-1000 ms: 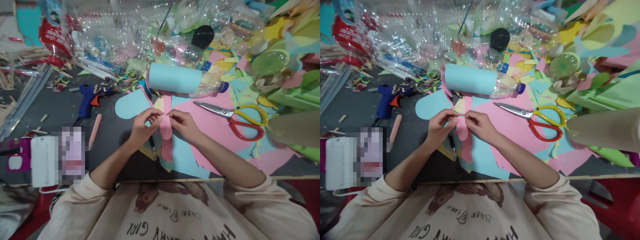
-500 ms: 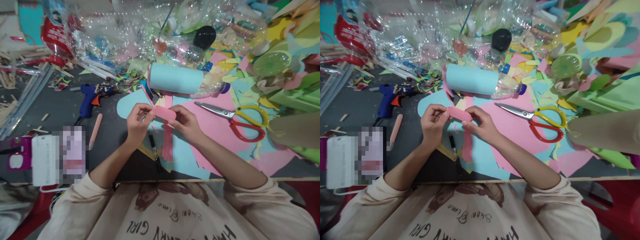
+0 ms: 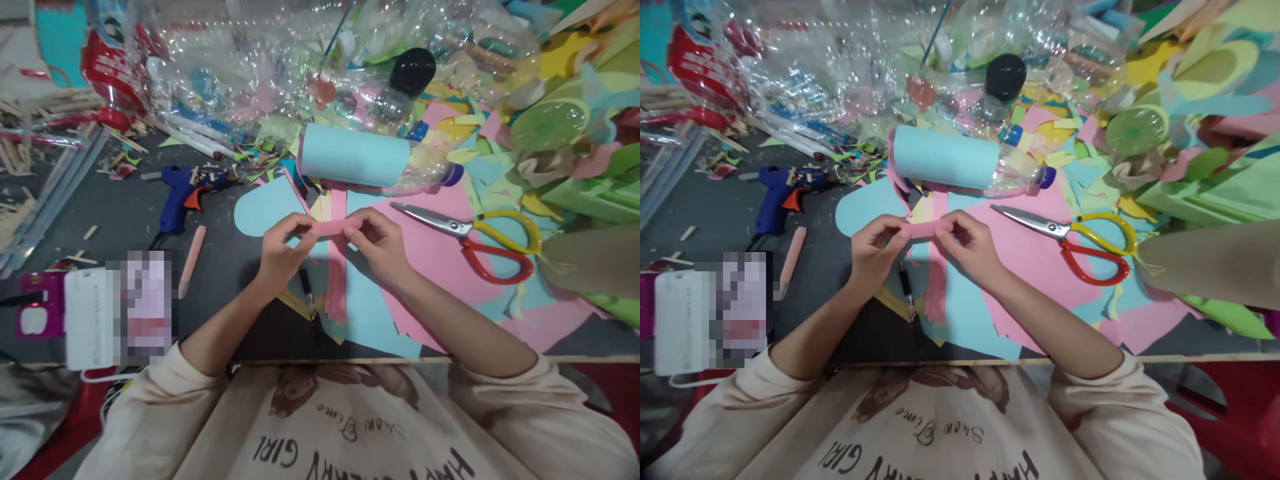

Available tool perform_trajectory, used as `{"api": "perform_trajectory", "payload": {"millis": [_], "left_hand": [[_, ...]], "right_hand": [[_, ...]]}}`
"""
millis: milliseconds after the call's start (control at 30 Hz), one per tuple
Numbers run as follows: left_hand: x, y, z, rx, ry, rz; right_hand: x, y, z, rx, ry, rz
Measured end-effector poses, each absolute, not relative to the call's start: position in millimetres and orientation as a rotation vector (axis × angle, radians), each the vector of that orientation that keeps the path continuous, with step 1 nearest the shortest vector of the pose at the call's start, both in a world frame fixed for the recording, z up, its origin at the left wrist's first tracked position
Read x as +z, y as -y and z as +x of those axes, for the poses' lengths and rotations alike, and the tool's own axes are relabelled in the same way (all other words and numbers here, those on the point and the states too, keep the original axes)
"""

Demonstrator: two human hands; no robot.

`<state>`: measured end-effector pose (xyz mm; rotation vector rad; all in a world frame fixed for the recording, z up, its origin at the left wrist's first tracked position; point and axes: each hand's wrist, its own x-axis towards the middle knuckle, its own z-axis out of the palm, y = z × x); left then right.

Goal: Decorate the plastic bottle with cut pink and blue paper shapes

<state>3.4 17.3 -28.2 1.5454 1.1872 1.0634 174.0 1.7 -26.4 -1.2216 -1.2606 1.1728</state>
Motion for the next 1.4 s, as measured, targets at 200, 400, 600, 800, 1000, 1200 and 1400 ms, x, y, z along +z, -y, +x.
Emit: {"api": "perform_trajectory", "payload": {"millis": [200, 400, 600, 800, 1000, 1200, 1400], "left_hand": [[-27.7, -18.4, 4.4, 1.064, -1.217, 1.52], [-24.6, -18.5, 4.5, 1.053, -1.315, 1.452], [-24.0, -19.4, 4.6, 1.056, -1.322, 1.415], [-24.4, -19.2, 4.5, 1.073, -1.282, 1.444], [-25.8, -19.1, 2.7, 1.129, -1.238, 1.528], [-25.0, -18.1, 1.3, 1.135, -1.199, 1.635], [-27.1, -18.1, 2.1, 1.167, -1.171, 1.638]], "right_hand": [[-25.5, -2.2, 174.8, 1.225, 1.251, -1.251], [-26.4, -2.8, 175.1, 1.225, 1.187, -1.198], [-27.2, -2.9, 175.7, 1.24, 1.169, -1.209], [-27.0, -4.0, 175.7, 1.239, 1.179, -1.181], [-26.5, -3.4, 175.1, 1.211, 1.199, -1.211], [-28.3, -2.5, 173.5, 1.16, 1.255, -1.199], [-33.5, -2.6, 174.0, 1.135, 1.285, -1.149]]}}
